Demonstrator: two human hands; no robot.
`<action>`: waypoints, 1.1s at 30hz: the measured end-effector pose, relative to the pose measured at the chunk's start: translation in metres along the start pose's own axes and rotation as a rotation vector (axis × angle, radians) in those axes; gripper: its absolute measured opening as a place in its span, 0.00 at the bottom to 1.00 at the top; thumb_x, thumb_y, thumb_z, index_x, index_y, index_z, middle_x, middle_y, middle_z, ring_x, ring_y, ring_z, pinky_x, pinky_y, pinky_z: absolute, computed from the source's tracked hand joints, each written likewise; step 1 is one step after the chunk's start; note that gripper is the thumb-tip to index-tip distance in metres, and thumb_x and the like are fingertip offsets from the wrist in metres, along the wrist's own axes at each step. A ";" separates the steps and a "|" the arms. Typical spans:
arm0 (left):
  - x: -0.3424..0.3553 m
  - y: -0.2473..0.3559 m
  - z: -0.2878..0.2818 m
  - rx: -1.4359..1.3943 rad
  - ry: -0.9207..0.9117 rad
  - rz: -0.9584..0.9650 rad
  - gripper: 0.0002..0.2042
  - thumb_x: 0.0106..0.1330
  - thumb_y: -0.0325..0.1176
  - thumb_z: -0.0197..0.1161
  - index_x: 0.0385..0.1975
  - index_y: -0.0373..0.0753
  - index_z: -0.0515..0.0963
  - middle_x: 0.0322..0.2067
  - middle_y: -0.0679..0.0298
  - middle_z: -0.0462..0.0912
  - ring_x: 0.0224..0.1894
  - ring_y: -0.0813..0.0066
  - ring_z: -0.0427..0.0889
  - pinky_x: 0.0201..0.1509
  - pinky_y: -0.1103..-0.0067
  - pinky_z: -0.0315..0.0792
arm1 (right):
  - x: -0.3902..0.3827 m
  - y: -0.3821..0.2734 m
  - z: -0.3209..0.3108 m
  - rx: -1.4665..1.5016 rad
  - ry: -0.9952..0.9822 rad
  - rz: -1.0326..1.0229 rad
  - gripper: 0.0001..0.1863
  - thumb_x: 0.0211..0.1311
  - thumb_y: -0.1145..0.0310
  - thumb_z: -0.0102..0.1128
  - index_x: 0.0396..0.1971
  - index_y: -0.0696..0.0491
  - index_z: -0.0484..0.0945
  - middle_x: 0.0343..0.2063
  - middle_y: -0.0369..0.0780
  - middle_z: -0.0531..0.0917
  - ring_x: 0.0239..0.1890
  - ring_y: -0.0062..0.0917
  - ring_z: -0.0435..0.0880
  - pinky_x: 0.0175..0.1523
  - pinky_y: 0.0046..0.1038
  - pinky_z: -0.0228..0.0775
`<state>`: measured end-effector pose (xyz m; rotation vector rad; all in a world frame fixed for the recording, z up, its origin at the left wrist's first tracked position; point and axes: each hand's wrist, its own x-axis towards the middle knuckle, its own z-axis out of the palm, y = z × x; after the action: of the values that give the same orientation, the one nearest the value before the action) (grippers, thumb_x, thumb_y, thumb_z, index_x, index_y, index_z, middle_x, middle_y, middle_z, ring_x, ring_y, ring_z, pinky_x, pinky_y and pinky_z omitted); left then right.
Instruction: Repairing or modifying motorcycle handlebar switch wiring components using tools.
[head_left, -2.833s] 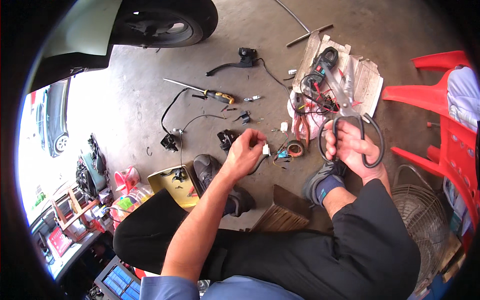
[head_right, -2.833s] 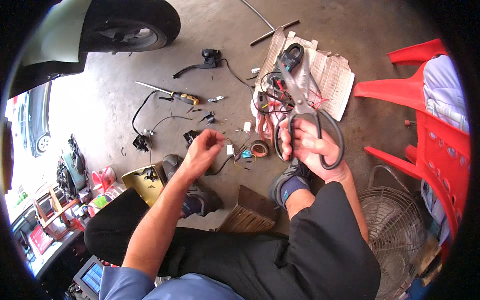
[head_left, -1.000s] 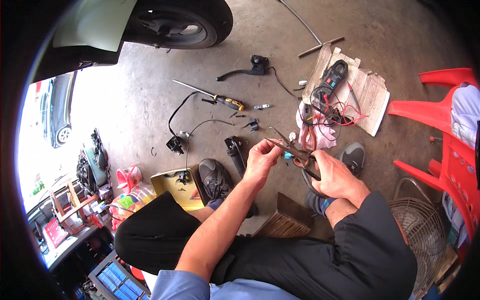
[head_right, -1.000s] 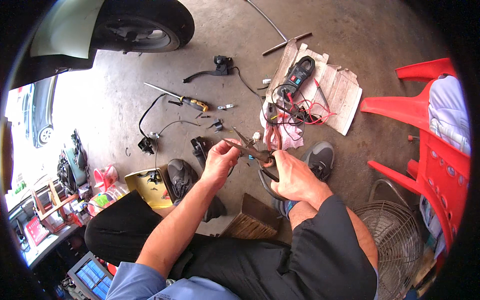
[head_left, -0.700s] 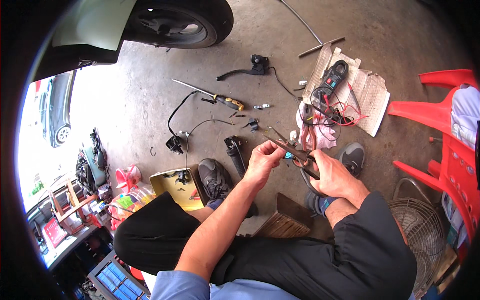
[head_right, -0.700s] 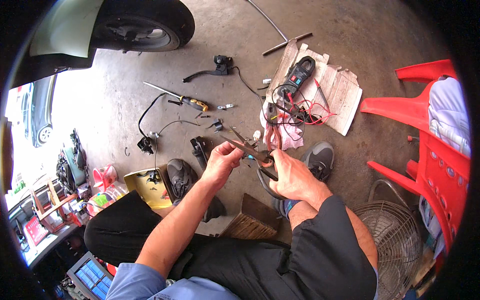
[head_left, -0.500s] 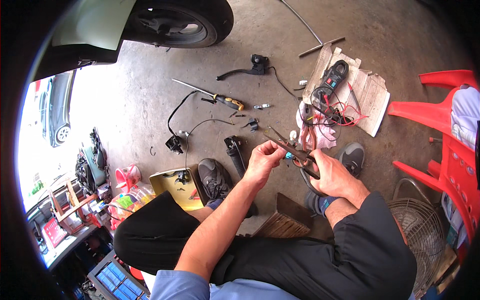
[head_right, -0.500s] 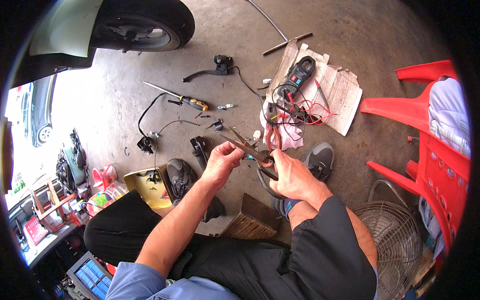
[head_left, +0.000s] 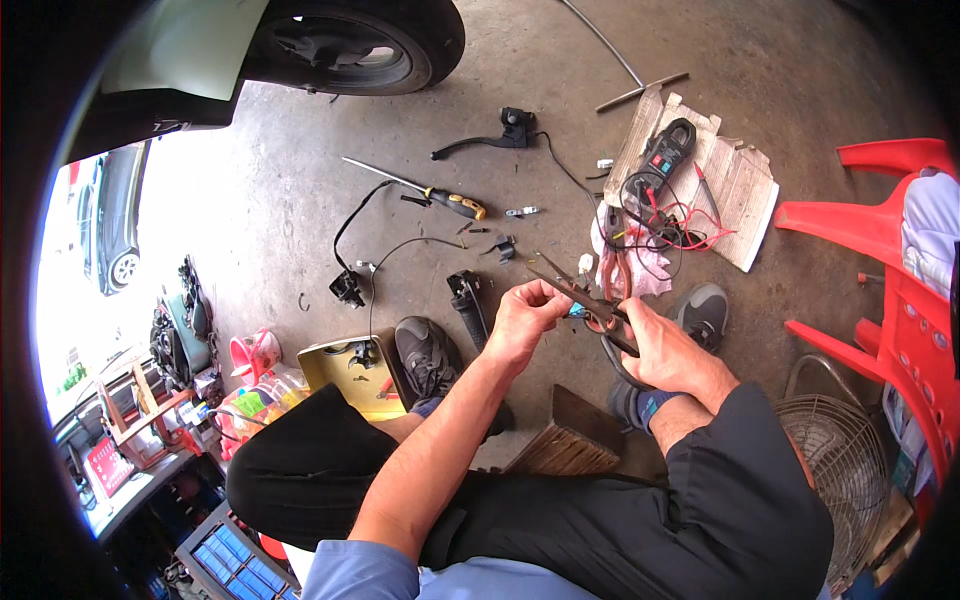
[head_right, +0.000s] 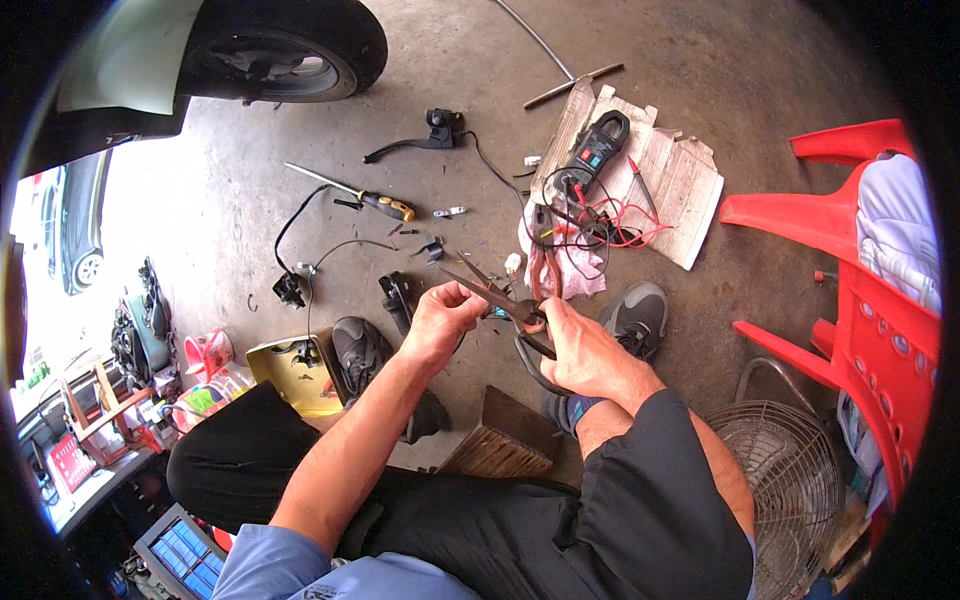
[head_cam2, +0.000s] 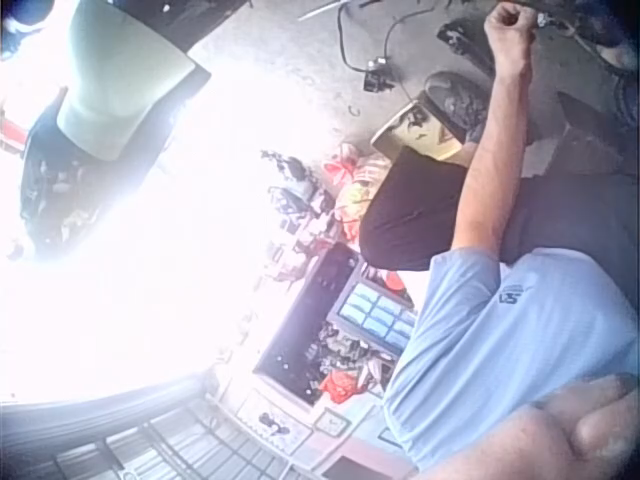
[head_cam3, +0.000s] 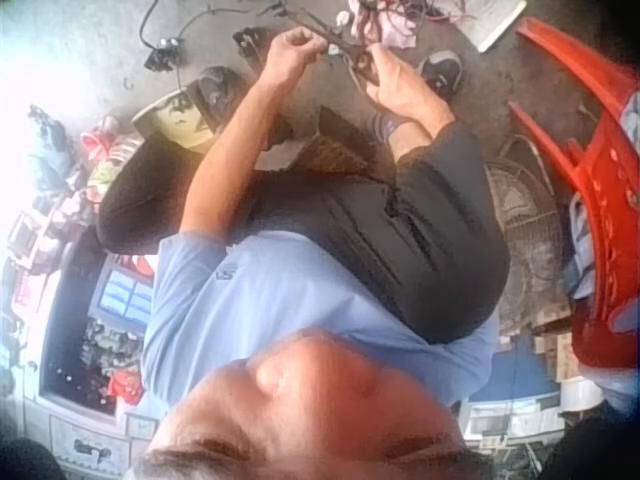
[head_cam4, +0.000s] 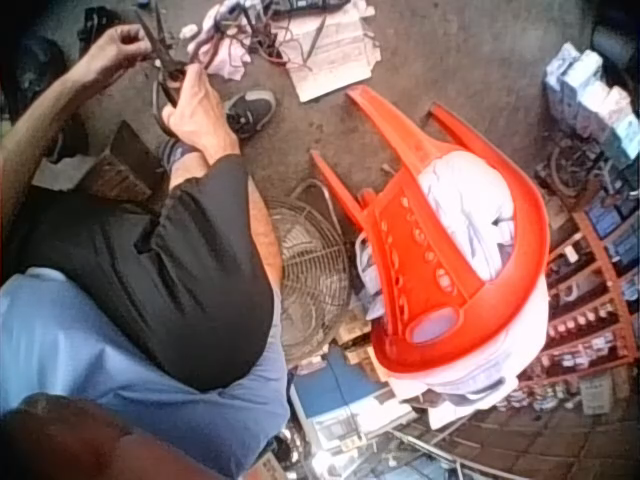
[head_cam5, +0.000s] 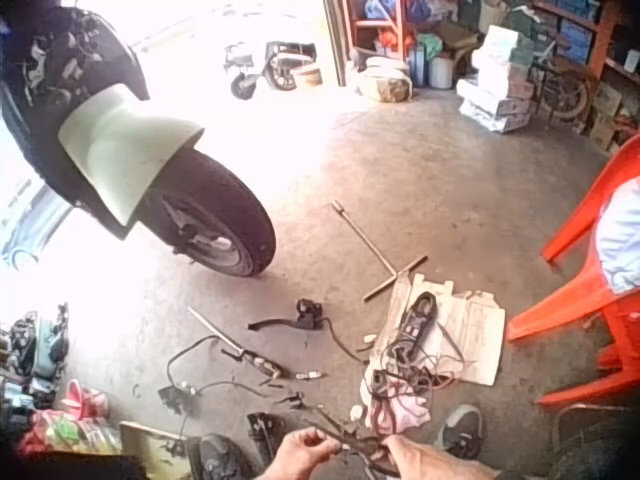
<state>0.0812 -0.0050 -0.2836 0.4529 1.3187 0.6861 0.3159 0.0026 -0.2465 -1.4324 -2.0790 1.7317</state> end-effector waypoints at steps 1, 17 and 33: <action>0.000 0.000 0.000 0.001 0.002 0.000 0.06 0.62 0.29 0.67 0.25 0.40 0.77 0.22 0.75 0.77 0.23 0.90 0.67 0.27 0.87 0.60 | 0.000 0.002 0.001 0.012 -0.005 -0.010 0.26 0.50 0.74 0.63 0.49 0.57 0.62 0.35 0.47 0.75 0.40 0.45 0.78 0.46 0.40 0.70; -0.001 0.001 0.003 -0.028 -0.036 0.000 0.06 0.63 0.29 0.66 0.27 0.41 0.76 0.23 0.75 0.76 0.23 0.89 0.66 0.27 0.87 0.60 | -0.001 0.006 0.009 0.125 -0.012 0.042 0.24 0.55 0.76 0.62 0.49 0.57 0.62 0.30 0.43 0.75 0.32 0.29 0.77 0.41 0.32 0.71; -0.005 -0.008 0.018 -0.177 0.039 0.105 0.04 0.67 0.29 0.63 0.31 0.40 0.76 0.23 0.76 0.75 0.22 0.89 0.66 0.26 0.87 0.59 | 0.000 0.002 0.003 0.095 -0.014 0.058 0.27 0.50 0.76 0.63 0.50 0.56 0.62 0.30 0.43 0.73 0.35 0.36 0.77 0.43 0.35 0.70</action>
<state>0.0994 -0.0125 -0.2818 0.3683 1.2644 0.8953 0.3151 0.0005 -0.2489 -1.4716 -1.9513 1.8404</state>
